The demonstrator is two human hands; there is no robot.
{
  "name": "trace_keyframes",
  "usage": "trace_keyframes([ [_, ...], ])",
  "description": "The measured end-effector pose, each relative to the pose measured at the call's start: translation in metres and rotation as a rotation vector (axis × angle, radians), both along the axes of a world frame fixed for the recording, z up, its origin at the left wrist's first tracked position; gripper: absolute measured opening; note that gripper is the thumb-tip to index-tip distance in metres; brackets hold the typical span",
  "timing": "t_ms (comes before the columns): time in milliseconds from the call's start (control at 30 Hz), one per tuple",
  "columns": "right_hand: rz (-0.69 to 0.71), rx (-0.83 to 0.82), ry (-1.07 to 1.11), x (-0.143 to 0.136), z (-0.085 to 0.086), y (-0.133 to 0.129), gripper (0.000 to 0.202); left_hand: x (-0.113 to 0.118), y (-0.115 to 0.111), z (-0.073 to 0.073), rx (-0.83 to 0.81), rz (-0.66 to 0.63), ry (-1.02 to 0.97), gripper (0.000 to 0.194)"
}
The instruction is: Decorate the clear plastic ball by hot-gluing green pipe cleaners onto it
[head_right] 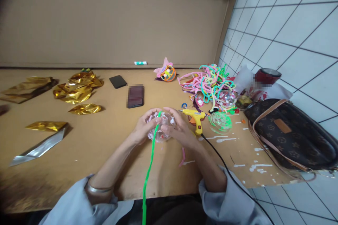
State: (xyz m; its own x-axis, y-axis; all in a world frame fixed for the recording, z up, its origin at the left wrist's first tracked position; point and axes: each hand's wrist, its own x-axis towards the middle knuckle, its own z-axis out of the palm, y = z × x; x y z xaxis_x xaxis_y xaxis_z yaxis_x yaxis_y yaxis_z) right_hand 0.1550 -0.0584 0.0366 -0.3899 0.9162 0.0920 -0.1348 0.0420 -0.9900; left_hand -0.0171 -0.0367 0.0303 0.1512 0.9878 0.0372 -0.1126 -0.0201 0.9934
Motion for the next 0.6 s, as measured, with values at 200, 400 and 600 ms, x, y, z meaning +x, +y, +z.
trace_keyframes([
  [200,-0.065,0.033,-0.042,-0.005,0.0,-0.002,0.072,0.001,-0.001,0.0,0.051,-0.025,0.1,0.047],
  [400,-0.12,0.028,-0.033,-0.011,0.005,-0.006,0.073,0.003,-0.003,0.004,0.032,-0.038,0.13,0.046],
  [600,-0.125,0.009,-0.039,-0.014,0.005,-0.005,0.072,0.003,-0.002,0.0,0.029,-0.023,0.115,0.045],
])
